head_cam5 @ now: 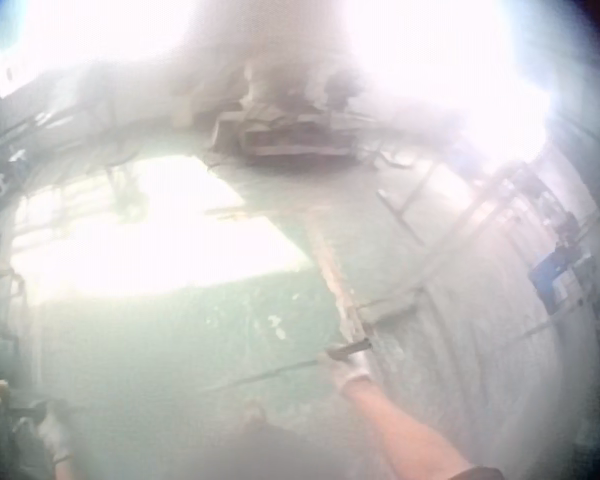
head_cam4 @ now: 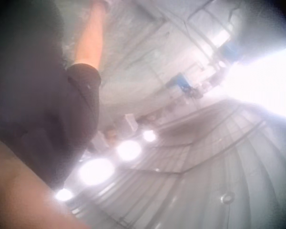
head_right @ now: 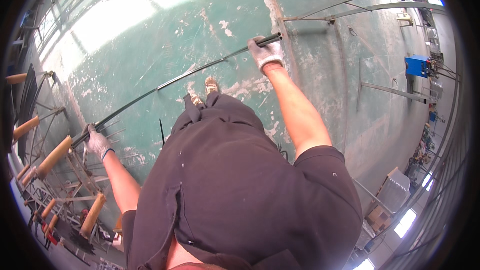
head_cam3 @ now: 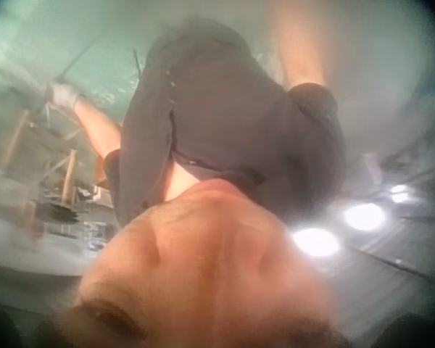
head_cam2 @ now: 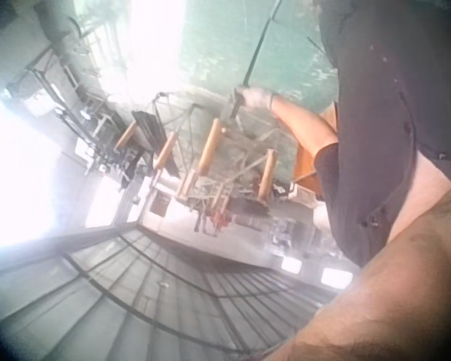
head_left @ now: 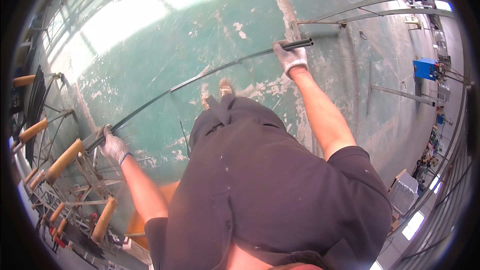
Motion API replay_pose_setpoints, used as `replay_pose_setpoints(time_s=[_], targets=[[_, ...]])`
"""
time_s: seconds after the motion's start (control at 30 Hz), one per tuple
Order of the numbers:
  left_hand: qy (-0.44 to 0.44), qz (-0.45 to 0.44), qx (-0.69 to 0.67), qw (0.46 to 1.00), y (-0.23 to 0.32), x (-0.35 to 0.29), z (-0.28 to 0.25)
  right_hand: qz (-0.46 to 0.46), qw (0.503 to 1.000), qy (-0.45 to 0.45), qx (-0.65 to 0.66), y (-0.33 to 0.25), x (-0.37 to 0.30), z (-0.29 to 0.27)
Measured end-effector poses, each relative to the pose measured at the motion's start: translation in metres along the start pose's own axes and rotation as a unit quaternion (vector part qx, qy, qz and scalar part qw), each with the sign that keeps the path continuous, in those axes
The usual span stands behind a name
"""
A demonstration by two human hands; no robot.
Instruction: The person picks up metal rods from the floor, puts on gloves, and uses a bending machine to bend the rods into curved shapes. The person then places the bent rods onto a wooden workbench.
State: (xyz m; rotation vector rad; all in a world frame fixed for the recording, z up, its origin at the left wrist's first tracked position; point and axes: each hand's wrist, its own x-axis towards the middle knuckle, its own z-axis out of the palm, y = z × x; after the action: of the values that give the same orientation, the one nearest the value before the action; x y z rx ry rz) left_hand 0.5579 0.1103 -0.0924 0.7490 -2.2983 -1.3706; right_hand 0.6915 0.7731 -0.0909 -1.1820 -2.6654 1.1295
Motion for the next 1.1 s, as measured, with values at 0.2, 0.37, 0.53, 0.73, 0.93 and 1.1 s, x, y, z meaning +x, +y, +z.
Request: replay_pose_setpoints(time_s=[0.2,0.37,0.53,0.73,0.93,1.1], targets=[[0.001,0.021,0.003,1.0,0.028,-0.015,0.009,-0.008,0.999,0.008,0.036,-0.003,-0.001,-0.002],[-0.008,0.033,0.032,0.999,0.004,-0.004,-0.003,-0.022,0.998,0.017,0.05,0.007,0.006,0.001],[-0.037,0.066,-0.063,0.995,-0.035,0.008,-0.007,-0.002,1.0,-0.003,0.019,0.018,0.014,0.008],[0.045,0.049,-0.018,0.998,-0.014,0.004,0.006,-0.041,0.997,-0.01,0.066,0.004,0.006,0.003],[0.104,0.007,-0.036,0.994,0.019,-0.022,0.017,-0.015,0.997,-0.025,0.068,-0.004,0.006,0.002],[0.094,-0.061,-0.058,0.992,0.034,-0.025,0.015,-0.034,0.997,-0.042,0.056,0.009,0.012,0.003]])
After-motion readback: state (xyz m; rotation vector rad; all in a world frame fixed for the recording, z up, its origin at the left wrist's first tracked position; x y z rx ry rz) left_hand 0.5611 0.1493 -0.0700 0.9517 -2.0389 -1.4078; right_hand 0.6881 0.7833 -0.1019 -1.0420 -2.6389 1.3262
